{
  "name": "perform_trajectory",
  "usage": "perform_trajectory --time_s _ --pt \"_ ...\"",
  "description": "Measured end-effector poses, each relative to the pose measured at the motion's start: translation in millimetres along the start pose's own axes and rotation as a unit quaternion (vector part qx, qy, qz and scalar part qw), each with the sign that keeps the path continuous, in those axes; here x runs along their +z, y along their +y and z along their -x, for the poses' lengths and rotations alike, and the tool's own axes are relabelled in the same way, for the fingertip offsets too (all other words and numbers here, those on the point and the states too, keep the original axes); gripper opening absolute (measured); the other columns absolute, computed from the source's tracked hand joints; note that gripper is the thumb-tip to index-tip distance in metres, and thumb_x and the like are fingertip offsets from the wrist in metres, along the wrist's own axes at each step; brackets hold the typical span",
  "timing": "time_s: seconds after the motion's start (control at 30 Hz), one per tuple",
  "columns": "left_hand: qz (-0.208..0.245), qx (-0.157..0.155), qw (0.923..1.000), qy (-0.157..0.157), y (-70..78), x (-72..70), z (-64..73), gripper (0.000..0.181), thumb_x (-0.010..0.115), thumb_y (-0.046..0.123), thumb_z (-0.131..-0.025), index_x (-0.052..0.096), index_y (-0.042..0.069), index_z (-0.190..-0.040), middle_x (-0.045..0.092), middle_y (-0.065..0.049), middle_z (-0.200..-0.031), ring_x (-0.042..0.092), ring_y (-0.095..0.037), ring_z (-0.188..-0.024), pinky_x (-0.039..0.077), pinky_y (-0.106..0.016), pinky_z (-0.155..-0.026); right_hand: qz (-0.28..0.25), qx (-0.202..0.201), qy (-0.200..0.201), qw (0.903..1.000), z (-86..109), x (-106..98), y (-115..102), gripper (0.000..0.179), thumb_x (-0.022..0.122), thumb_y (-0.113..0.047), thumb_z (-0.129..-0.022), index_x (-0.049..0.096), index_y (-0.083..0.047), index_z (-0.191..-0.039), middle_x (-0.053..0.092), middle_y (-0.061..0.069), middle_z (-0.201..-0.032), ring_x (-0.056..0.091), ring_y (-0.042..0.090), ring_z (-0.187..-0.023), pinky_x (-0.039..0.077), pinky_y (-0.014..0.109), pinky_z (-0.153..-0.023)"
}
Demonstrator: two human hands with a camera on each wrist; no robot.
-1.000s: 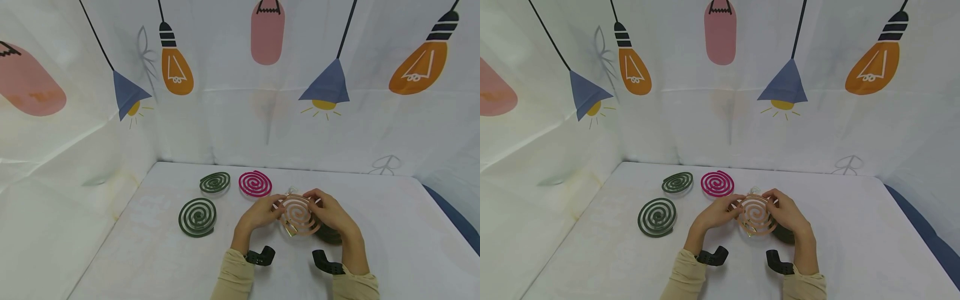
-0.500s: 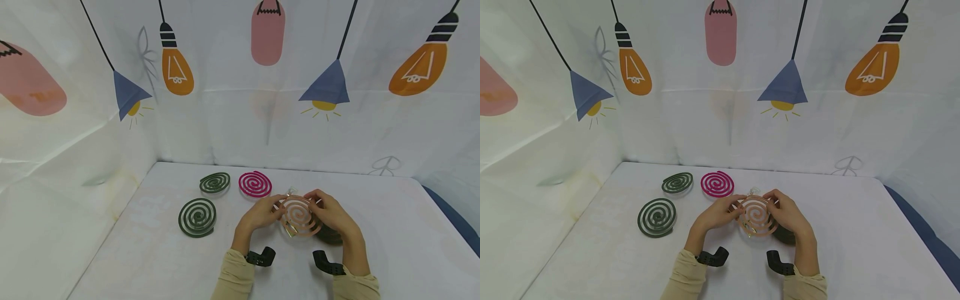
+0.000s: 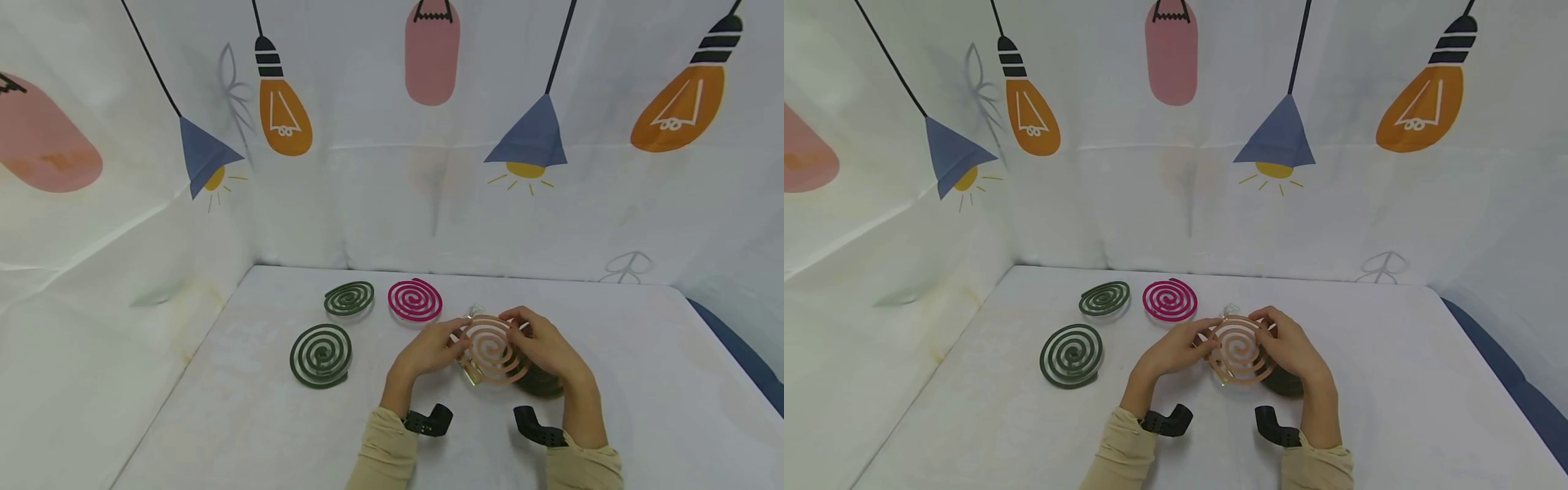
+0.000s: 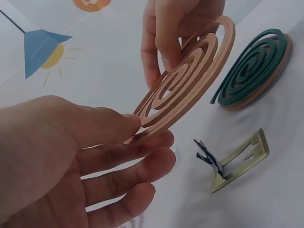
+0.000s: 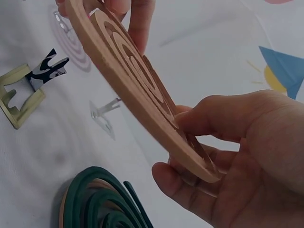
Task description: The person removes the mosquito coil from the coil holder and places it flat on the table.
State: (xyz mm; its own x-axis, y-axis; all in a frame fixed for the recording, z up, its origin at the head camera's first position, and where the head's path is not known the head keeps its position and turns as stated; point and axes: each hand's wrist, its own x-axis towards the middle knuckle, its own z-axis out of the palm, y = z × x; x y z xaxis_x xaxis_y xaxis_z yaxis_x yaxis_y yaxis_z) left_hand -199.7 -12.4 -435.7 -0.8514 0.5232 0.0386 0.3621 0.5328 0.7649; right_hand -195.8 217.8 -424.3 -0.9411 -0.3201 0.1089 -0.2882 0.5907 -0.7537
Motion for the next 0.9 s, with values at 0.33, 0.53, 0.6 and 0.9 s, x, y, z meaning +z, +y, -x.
perform_trajectory --time_s 0.33,0.53,0.6,0.9 --pt "-0.051 0.023 0.9984 0.003 3.3 5.7 -2.6 0.042 0.049 0.014 -0.096 0.048 0.012 -0.138 0.070 -0.006 -0.106 0.059 0.000 -0.078 0.044 -0.013 -0.067 0.008 0.007 0.010 0.9999 2.4 -1.9 5.7 0.026 0.052 -0.011 -0.095 0.055 -0.004 -0.120 0.056 0.013 -0.096 0.054 0.010 -0.074 0.048 0.028 -0.050" --pt "-0.029 0.020 0.9993 0.015 3.1 10.6 -5.6 0.044 0.049 0.011 -0.096 0.046 0.013 -0.139 0.068 -0.007 -0.111 0.064 -0.004 -0.087 0.047 -0.014 -0.071 0.015 -0.013 0.021 0.9996 4.0 -6.4 4.7 0.026 0.052 -0.009 -0.095 0.055 -0.003 -0.120 0.057 0.013 -0.096 0.056 0.016 -0.078 0.047 0.026 -0.058" --pt "-0.010 0.018 0.9993 0.031 3.3 13.4 -7.7 0.043 0.050 0.010 -0.095 0.048 0.013 -0.138 0.068 -0.007 -0.110 0.065 -0.005 -0.087 0.048 -0.014 -0.070 0.019 -0.021 0.025 0.9993 4.4 -7.7 5.2 0.026 0.051 -0.009 -0.095 0.055 -0.003 -0.120 0.057 0.013 -0.096 0.056 0.018 -0.079 0.046 0.026 -0.060" --pt "0.029 0.011 0.9923 0.120 8.2 24.1 -12.9 0.034 0.056 0.007 -0.092 0.057 0.010 -0.126 0.067 -0.007 -0.104 0.056 0.001 -0.066 0.045 -0.012 -0.058 0.020 0.003 0.035 0.9992 7.7 -13.2 12.0 0.030 0.050 -0.017 -0.098 0.053 -0.006 -0.125 0.058 0.016 -0.103 0.057 0.020 -0.084 0.048 0.027 -0.062"
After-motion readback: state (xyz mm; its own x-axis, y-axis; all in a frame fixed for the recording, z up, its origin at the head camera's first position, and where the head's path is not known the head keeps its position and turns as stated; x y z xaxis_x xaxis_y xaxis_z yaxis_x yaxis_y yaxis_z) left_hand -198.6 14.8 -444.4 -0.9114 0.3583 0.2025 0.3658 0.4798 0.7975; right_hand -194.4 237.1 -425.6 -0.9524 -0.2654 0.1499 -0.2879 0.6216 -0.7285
